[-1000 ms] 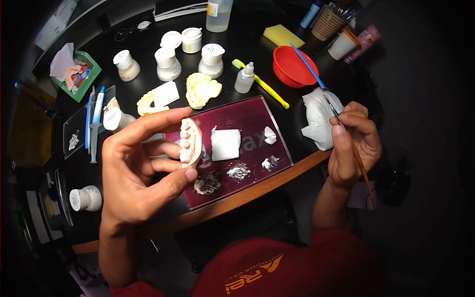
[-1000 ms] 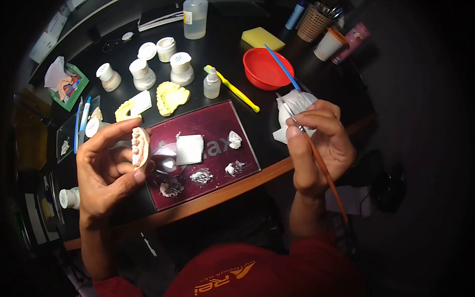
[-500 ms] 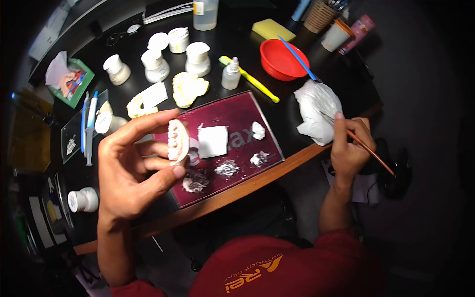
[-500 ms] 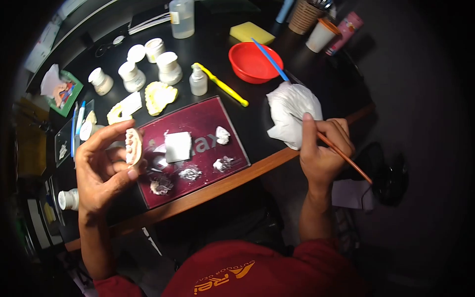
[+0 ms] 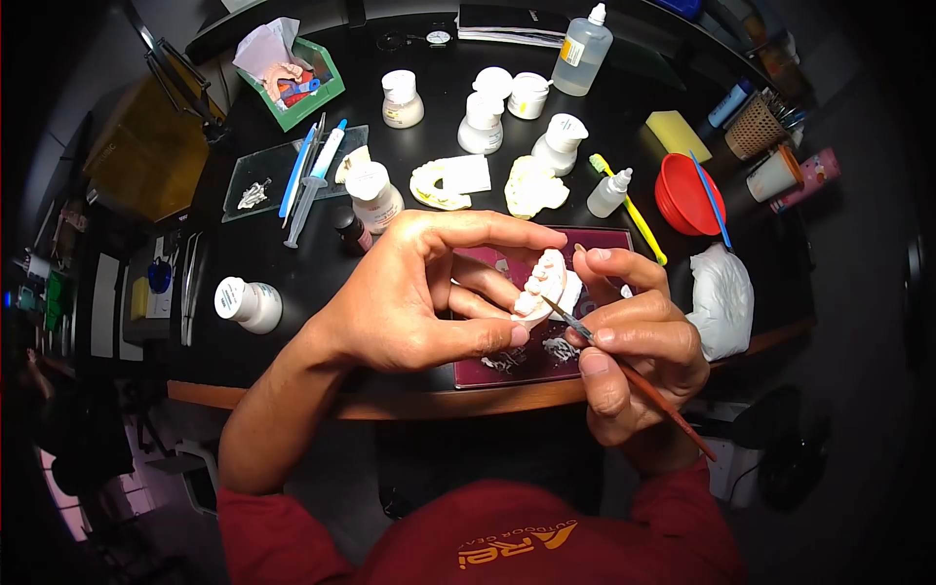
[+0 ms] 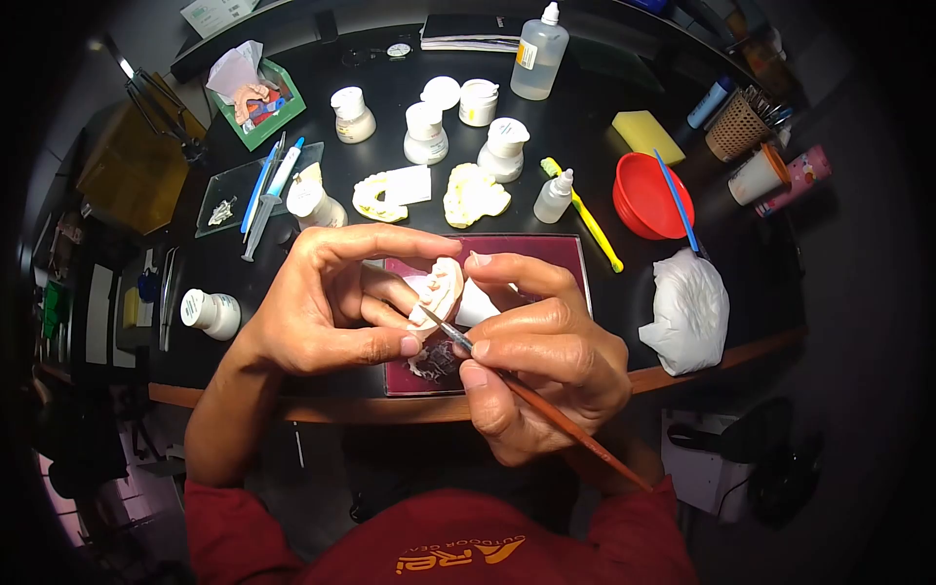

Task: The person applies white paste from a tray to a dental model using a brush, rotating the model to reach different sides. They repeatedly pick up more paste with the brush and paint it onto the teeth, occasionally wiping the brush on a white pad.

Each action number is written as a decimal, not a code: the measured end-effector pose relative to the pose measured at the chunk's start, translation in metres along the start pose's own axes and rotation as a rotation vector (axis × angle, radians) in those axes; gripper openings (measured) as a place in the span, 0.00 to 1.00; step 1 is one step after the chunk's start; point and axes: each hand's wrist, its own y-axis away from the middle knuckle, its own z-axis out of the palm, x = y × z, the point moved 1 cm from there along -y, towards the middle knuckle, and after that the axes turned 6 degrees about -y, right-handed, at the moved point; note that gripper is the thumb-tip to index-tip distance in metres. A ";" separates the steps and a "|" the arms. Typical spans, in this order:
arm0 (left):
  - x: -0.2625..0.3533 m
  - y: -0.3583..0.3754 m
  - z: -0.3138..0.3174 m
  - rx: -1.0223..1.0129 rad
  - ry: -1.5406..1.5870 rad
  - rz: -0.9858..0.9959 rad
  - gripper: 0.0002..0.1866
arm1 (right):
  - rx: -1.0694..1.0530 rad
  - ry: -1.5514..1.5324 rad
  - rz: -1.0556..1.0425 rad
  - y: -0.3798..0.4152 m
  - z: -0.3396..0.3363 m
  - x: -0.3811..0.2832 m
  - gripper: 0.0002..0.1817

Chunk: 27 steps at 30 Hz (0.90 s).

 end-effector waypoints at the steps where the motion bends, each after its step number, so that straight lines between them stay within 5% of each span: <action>1: -0.001 0.000 0.000 0.001 0.006 0.000 0.31 | -0.017 0.001 0.009 0.000 0.001 0.002 0.14; 27: -0.001 0.000 -0.002 -0.007 -0.090 0.017 0.31 | -0.018 0.065 -0.065 0.006 0.010 0.010 0.14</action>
